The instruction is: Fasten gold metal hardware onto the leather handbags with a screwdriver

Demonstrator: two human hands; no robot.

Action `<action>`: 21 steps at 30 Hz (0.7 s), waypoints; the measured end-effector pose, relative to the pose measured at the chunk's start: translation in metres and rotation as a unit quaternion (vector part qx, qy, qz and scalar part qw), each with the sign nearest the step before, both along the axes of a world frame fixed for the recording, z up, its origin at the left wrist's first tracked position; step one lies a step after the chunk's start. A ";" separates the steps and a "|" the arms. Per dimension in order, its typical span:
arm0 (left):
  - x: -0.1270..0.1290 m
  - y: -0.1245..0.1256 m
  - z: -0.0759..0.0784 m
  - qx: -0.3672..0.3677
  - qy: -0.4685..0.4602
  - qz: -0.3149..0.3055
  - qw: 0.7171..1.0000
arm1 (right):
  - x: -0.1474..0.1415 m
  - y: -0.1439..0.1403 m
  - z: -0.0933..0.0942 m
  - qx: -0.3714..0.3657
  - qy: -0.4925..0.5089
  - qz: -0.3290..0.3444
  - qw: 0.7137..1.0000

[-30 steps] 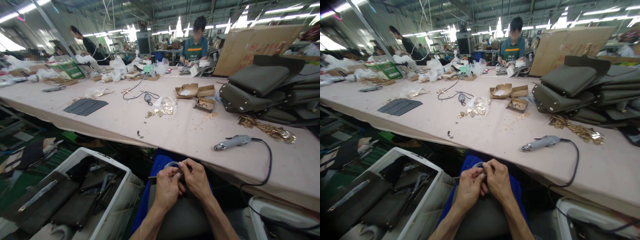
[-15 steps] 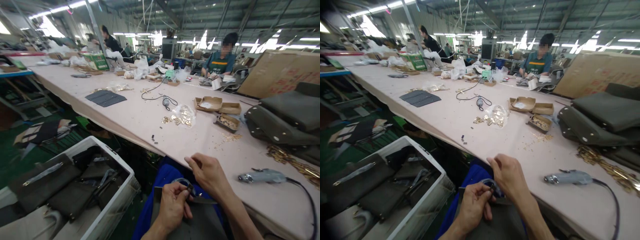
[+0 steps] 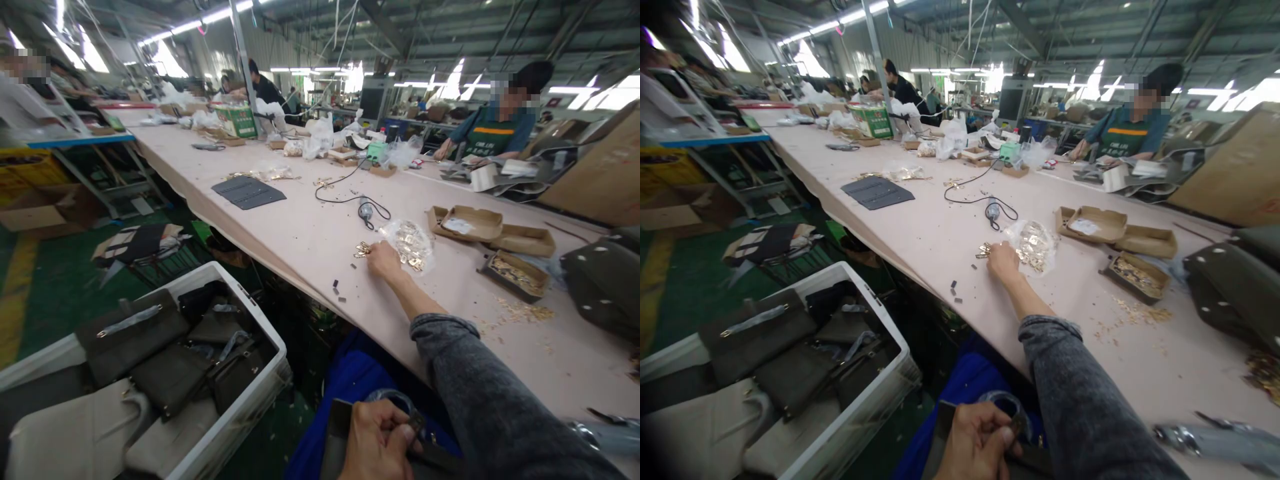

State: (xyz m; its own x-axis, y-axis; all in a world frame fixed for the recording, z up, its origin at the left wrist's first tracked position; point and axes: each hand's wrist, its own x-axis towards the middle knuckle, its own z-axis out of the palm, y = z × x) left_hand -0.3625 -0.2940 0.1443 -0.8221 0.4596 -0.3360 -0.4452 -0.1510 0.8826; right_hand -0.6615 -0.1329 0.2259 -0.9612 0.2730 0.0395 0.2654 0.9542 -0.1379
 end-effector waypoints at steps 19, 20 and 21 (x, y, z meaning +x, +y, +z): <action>-0.014 0.003 0.025 -0.017 -0.002 -0.058 0.998 | 0.048 0.030 0.040 -0.054 0.226 -0.056 0.971; -0.013 0.003 0.027 -0.018 0.000 -0.057 0.998 | 0.058 0.032 0.044 -0.053 0.234 -0.056 0.969; -0.012 0.003 0.030 -0.019 0.003 -0.056 0.998 | 0.068 0.033 0.046 -0.054 0.234 -0.053 0.969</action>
State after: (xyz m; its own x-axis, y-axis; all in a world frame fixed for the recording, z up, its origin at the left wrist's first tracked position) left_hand -0.3748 -0.2909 0.1738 -0.7691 0.5349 -0.3498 -0.4512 -0.0667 0.8899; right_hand -0.5932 -0.0999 0.2723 -0.8114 0.3966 0.4293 0.2456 0.8979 -0.3652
